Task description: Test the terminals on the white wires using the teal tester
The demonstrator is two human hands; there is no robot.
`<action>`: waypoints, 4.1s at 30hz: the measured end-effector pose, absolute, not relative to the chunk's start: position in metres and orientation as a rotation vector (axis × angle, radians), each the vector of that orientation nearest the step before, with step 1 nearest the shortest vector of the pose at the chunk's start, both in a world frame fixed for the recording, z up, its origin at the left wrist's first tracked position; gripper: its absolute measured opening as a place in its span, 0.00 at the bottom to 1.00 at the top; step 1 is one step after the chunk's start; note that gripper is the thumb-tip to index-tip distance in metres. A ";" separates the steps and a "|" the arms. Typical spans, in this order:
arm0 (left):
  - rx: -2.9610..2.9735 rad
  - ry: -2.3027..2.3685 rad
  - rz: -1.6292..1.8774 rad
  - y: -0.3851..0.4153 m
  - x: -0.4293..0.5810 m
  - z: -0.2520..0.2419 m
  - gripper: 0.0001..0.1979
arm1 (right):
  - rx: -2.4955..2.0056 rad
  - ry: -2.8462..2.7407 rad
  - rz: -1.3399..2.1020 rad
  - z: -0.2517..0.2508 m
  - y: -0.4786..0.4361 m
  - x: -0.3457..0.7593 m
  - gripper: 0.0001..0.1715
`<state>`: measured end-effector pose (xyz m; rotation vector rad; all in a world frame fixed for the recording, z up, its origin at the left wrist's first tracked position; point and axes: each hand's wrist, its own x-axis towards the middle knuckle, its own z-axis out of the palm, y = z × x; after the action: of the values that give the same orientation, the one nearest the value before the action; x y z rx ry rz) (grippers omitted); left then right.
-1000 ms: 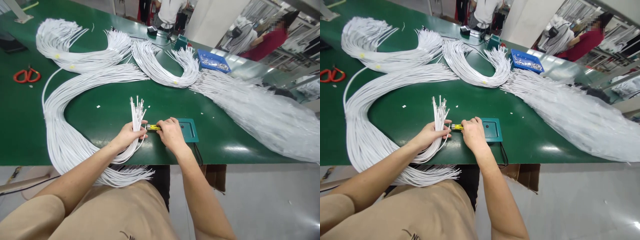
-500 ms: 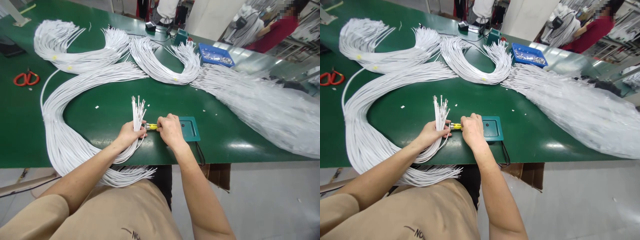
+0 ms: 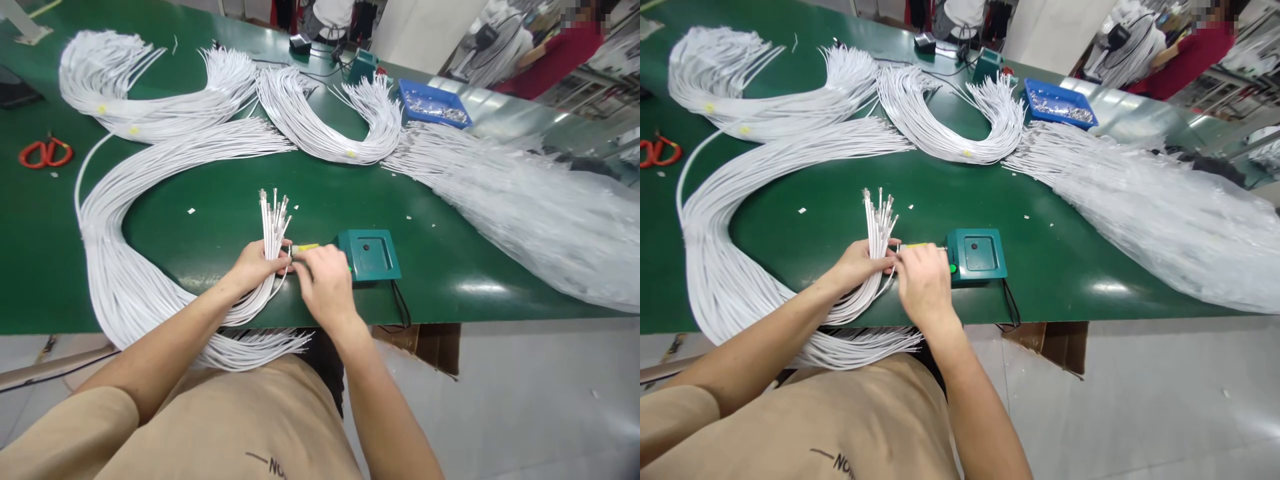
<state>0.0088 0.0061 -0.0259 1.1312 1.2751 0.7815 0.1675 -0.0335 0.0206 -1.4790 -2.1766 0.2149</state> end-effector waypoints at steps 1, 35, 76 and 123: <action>1.156 1.292 0.794 0.006 0.007 -0.026 0.18 | -1.441 -2.196 0.236 0.017 -0.041 0.160 0.09; 1.145 1.016 0.915 -0.024 -0.001 0.015 0.27 | -1.475 -1.588 0.714 0.027 -0.027 0.151 0.07; 1.076 1.304 0.737 0.008 0.015 -0.024 0.22 | -1.597 -2.492 0.132 0.016 0.015 0.198 0.07; 1.136 1.141 0.843 -0.035 -0.007 0.017 0.16 | -1.286 -1.419 1.176 0.028 -0.024 0.152 0.10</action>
<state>-0.0065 -0.0354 0.0168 1.1357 1.1414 0.8432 0.1517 -0.0240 0.0285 -1.2861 -1.4189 1.1755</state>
